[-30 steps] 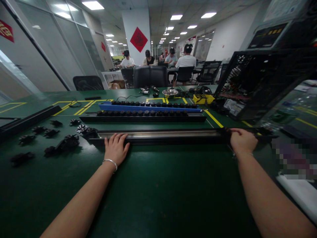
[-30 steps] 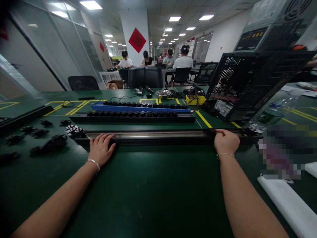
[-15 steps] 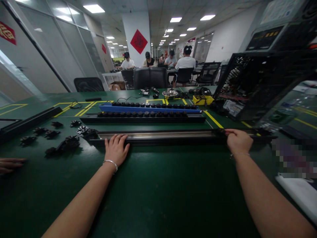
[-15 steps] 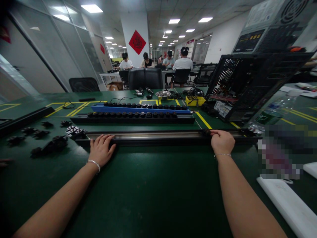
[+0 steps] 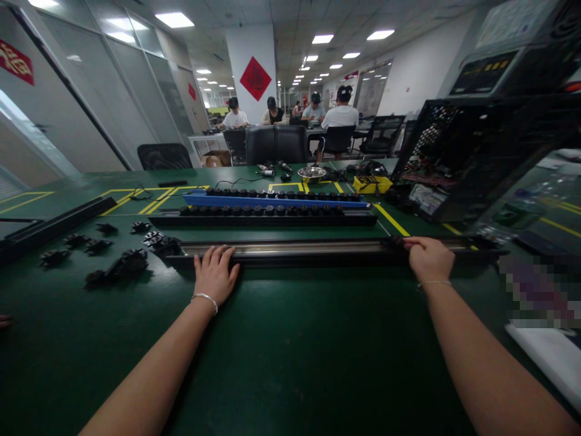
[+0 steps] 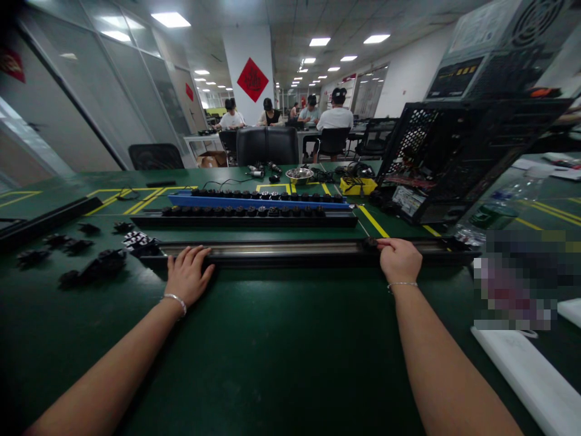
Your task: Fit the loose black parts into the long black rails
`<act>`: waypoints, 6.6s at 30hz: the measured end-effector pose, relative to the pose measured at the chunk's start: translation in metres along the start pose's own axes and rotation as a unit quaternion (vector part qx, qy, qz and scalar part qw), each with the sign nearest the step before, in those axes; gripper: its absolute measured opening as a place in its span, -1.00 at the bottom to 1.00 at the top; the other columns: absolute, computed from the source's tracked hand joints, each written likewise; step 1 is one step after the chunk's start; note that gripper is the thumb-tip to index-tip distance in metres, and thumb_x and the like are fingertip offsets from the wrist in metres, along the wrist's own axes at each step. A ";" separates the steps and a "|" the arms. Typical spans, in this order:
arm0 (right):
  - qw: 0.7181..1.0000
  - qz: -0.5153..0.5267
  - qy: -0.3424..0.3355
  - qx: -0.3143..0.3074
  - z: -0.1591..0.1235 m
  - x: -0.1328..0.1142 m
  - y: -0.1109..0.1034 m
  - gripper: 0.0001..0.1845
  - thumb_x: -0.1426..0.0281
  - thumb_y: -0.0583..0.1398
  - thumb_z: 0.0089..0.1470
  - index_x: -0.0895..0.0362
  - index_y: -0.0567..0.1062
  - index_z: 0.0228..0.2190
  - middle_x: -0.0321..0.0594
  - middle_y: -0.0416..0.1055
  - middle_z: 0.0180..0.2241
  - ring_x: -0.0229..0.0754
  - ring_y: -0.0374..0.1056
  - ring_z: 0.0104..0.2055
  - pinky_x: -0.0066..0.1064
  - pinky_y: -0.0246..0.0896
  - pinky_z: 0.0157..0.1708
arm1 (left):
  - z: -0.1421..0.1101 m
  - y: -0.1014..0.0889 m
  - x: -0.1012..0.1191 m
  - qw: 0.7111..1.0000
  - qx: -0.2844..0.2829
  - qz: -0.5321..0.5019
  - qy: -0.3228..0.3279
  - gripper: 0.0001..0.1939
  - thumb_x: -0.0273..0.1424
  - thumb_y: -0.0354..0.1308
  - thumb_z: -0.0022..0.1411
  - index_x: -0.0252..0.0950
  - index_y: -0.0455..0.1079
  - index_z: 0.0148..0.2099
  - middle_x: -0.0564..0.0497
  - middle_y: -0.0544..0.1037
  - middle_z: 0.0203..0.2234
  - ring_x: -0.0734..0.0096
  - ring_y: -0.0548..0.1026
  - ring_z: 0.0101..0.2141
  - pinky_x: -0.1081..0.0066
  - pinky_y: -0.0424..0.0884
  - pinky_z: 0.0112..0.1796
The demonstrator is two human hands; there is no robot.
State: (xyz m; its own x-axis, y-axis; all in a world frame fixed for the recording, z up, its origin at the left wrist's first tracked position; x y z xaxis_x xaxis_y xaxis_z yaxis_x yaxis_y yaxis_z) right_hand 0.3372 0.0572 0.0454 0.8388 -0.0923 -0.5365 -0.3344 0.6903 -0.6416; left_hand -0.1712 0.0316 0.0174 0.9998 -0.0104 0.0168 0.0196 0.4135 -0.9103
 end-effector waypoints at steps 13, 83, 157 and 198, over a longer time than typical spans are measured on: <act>0.999 0.030 -0.038 -0.008 -0.007 -0.018 0.008 -0.67 0.46 0.00 -0.17 0.13 0.57 -0.51 -0.19 0.53 -0.45 -0.08 0.41 -0.28 -0.24 0.26 -0.19 | 0.000 -0.014 0.054 0.995 0.044 0.003 0.089 -0.47 -0.19 -0.09 0.26 -0.13 0.12 0.26 -0.08 -0.04 0.31 0.04 -0.19 0.29 -0.11 -0.16 0.19; 0.973 0.070 -0.192 -0.107 -0.040 -0.102 0.031 -0.66 0.48 0.03 -0.14 0.07 0.59 -0.43 -0.25 0.55 -0.41 -0.11 0.42 -0.30 -0.21 0.29 -0.18 | 0.025 -0.002 0.151 0.994 0.000 -0.095 0.057 -0.44 -0.06 -0.27 0.29 -0.14 0.23 0.19 -0.04 0.29 0.18 0.14 0.14 0.19 -0.05 -0.12 0.19; 0.917 -0.105 -0.330 -0.197 -0.096 -0.151 0.067 -0.32 0.50 0.05 -0.11 0.21 0.26 0.13 -0.14 0.12 0.22 0.06 -0.04 0.25 -0.03 -0.24 0.21 | 0.012 -0.005 0.190 0.982 -0.001 -0.082 0.170 -0.44 -0.22 0.09 0.15 0.13 0.15 0.21 -0.03 0.17 0.24 0.01 0.09 0.21 -0.08 -0.05 0.15; 0.920 -0.099 -0.333 -0.184 -0.096 -0.152 0.071 -0.43 0.49 0.09 -0.13 0.20 0.38 0.01 -0.06 0.17 0.19 0.06 0.03 0.23 -0.04 -0.15 0.17 | 0.014 -0.006 0.173 0.994 -0.056 -0.043 0.078 -0.40 -0.04 -0.02 0.18 -0.03 0.11 0.24 -0.20 0.16 0.23 -0.07 0.08 0.21 -0.22 -0.07 0.10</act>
State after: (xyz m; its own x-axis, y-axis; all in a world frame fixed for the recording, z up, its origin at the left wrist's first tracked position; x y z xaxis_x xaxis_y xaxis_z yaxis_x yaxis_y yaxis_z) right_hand 0.1448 0.0515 0.0295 0.9354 0.3533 -0.0132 -0.1664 0.4069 -0.8982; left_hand 0.0021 0.0402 0.0312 0.9818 -0.1856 0.0411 0.0966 0.3012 -0.9487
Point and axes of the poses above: each hand's wrist, its own z-axis towards the middle knuckle, its own y-axis out of the palm, x = y × z, the point moved 7 cm from there along z, towards the middle knuckle
